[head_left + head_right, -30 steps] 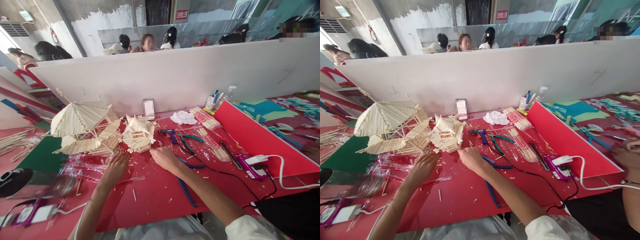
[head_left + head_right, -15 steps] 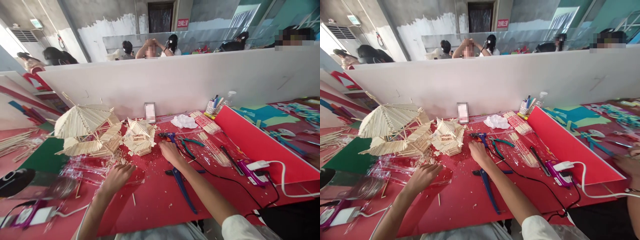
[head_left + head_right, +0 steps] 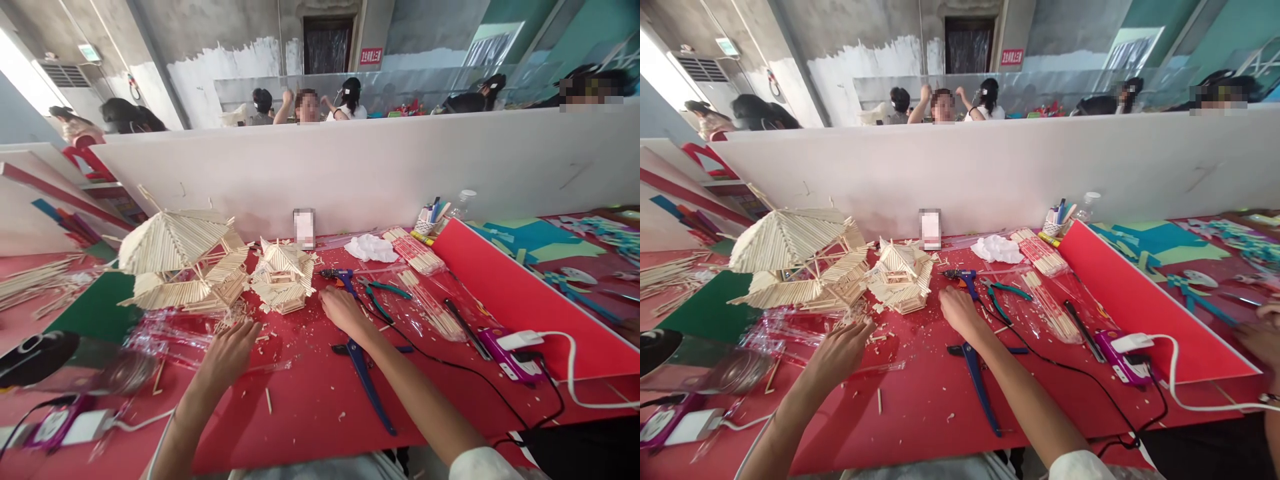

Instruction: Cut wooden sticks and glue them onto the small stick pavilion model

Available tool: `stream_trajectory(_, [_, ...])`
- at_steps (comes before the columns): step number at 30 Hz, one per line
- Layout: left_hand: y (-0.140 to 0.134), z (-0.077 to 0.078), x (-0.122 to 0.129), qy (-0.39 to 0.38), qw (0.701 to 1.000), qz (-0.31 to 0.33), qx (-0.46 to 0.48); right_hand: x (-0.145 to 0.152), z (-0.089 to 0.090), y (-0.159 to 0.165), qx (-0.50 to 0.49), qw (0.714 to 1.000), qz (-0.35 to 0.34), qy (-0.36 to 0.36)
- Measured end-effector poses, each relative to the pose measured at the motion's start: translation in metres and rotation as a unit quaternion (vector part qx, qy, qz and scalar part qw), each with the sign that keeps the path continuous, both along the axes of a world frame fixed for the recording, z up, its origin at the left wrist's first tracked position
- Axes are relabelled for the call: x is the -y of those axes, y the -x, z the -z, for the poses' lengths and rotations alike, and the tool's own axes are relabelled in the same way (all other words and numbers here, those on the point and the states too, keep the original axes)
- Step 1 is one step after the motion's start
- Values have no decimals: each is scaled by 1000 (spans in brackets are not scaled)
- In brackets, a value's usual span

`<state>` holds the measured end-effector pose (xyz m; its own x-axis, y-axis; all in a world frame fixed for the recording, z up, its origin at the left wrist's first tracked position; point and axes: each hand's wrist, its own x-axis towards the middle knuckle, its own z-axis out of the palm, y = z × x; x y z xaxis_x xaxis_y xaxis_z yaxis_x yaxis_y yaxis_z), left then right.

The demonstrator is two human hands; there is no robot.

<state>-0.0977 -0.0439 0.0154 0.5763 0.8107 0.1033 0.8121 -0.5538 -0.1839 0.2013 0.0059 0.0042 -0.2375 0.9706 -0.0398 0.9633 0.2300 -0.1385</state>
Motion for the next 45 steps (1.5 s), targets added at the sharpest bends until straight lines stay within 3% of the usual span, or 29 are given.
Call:
stream_trajectory(8, [6, -4, 4, 29, 996, -78, -35, 12, -25, -16, -118, 993, -7, 9])
stream_trajectory(10, [5, -8, 7, 29, 995, -90, -35, 18, -33, -21, -207, 977, -23, 37])
stream_trajectory(13, [2, -16, 10, 32, 992, -121, -33, 26, -45, -26, -350, 932, -39, 88])
stream_trajectory(18, [-1, -29, 11, -14, 984, -175, 9, 33, -65, -20, -397, 908, -76, 107])
stream_trajectory(24, [-1, -33, 10, -87, 989, -85, 89, 39, -86, -6, -407, 900, -116, 107])
stream_trajectory(32, [0, -24, 19, 4, 973, -77, 217, 40, -89, 22, -416, 892, -139, 106])
stream_trajectory(38, [3, -29, 19, 19, 962, -174, 208, 34, -94, 33, -441, 884, -138, 66])
stream_trajectory(42, [2, -34, 22, -10, 954, -247, 173, 30, -92, 38, -496, 856, -133, 56])
stream_trajectory(45, [3, -34, 22, -55, 951, -205, 224, 26, -85, 40, -555, 819, -131, 63])
